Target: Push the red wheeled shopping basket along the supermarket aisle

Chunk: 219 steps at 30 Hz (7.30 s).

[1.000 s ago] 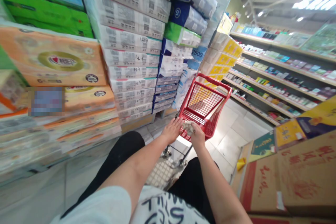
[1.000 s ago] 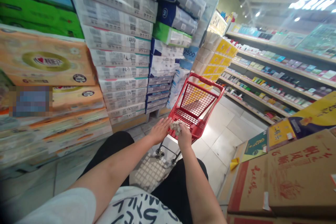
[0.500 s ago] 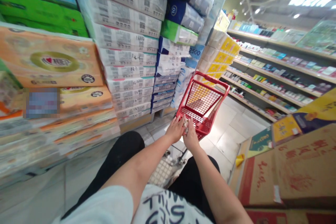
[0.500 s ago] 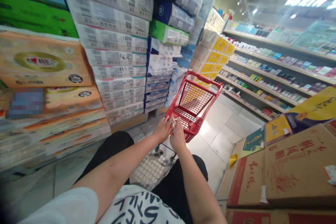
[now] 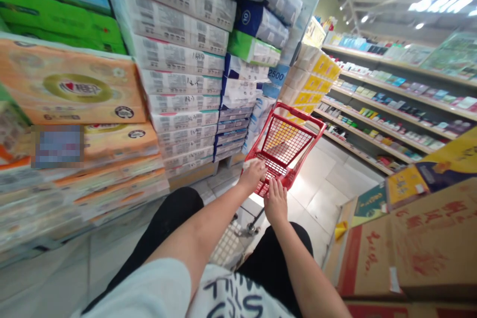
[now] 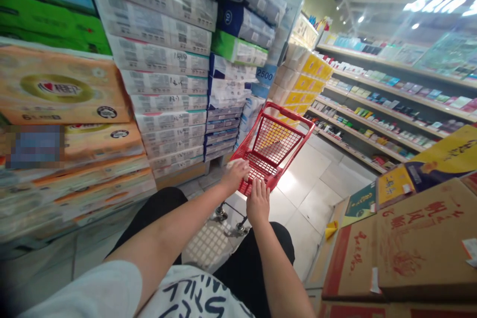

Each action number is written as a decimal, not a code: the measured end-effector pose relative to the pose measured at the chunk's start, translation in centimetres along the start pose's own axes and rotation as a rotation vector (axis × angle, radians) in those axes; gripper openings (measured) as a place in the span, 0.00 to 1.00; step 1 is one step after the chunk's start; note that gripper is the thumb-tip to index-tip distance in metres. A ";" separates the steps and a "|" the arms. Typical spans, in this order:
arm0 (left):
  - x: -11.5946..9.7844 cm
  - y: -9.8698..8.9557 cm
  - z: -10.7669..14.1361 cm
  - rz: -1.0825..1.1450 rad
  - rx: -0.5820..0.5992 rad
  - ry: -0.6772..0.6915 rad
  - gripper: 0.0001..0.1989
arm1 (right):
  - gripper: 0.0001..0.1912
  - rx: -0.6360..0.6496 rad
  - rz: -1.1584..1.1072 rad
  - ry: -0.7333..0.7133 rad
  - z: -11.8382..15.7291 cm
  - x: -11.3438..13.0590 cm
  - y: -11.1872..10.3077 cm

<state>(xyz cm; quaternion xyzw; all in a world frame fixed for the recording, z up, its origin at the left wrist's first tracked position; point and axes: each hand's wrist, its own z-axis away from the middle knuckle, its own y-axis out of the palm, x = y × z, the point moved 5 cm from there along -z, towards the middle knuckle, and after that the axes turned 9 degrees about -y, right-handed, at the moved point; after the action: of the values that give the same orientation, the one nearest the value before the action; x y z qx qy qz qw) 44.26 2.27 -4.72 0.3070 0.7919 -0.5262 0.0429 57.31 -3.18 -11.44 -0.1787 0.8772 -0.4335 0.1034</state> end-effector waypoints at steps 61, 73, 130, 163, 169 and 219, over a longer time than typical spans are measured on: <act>-0.2 1.6 1.0 -0.270 0.192 0.078 0.20 | 0.28 -0.216 0.065 -0.091 0.9 2.0 0.3; -0.1 0.6 1.5 -0.283 0.225 0.102 0.21 | 0.29 -0.254 0.066 -0.106 1.2 2.4 0.3; 1.0 0.2 3.0 -0.279 0.126 0.093 0.19 | 0.30 -0.243 0.063 -0.175 1.6 3.6 0.2; 1.1 -0.2 4.0 -0.262 0.041 0.106 0.21 | 0.30 -0.155 0.126 -0.079 1.5 5.4 0.8; 1.2 -0.4 2.0 -0.233 0.273 0.118 0.21 | 0.33 -0.137 0.132 0.098 1.0 6.8 1.1; 0.2 1.2 7.9 -0.193 0.073 0.252 0.23 | 0.26 -0.144 0.089 0.168 3.8 5.1 -4.6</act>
<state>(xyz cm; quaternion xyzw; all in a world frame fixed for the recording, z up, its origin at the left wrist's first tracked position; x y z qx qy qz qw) 42.69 -4.12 -9.29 0.2944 0.7970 -0.5138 -0.1187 54.94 -10.56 -10.13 -0.1096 0.9186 -0.3780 0.0357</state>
